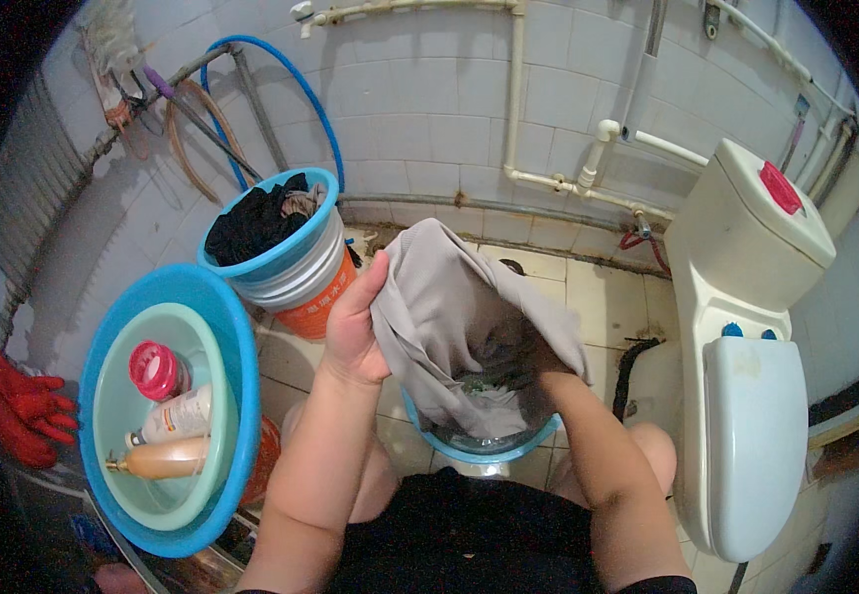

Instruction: The person sits on the bathroom floor and hand-washes clothes in a blue basin. They first wring out a black garment and place it in a bucket, then wash a grey garment using a yellow bar of soap. The person scrubs the grey cloth thoroughly and rinses it in the basin.

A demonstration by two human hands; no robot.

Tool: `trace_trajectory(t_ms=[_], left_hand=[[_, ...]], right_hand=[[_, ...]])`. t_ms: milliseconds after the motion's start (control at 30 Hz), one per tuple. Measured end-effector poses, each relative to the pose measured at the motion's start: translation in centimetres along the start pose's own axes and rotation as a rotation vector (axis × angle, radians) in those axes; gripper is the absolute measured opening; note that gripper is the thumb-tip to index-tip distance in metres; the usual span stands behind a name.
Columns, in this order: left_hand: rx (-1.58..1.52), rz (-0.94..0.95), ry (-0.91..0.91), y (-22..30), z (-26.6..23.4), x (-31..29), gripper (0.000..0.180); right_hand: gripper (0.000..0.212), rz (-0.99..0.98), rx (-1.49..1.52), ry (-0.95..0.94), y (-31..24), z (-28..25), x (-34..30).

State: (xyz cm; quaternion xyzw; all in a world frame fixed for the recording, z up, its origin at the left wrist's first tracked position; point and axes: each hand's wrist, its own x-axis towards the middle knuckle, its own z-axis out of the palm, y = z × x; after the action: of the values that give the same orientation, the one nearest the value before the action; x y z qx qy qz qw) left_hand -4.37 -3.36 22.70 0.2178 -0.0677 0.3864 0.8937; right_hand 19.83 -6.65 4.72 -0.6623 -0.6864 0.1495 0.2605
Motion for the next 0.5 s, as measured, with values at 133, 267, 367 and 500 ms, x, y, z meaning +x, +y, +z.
trace_trajectory(t_ms=[133,267,367,500], left_hand=[[0.002,0.025,0.061,1.1,-0.8,0.5,0.040],[0.348,0.094,0.351,1.7,-2.0,1.5,0.036],[1.297,0.009,0.516,2.0,-4.6,1.8,0.037],[2.284,-0.502,0.542,1.1,-4.1,1.2,0.045]], right_hand=[[0.060,0.141,-0.194,-0.078,1.9,-0.5,1.5],[0.059,0.300,-0.346,-0.488,1.6,-0.8,0.6],[0.044,0.345,-0.020,-0.693,-1.9,-4.3,1.0],[0.035,0.525,0.711,-0.677,-4.7,-9.2,0.4]])
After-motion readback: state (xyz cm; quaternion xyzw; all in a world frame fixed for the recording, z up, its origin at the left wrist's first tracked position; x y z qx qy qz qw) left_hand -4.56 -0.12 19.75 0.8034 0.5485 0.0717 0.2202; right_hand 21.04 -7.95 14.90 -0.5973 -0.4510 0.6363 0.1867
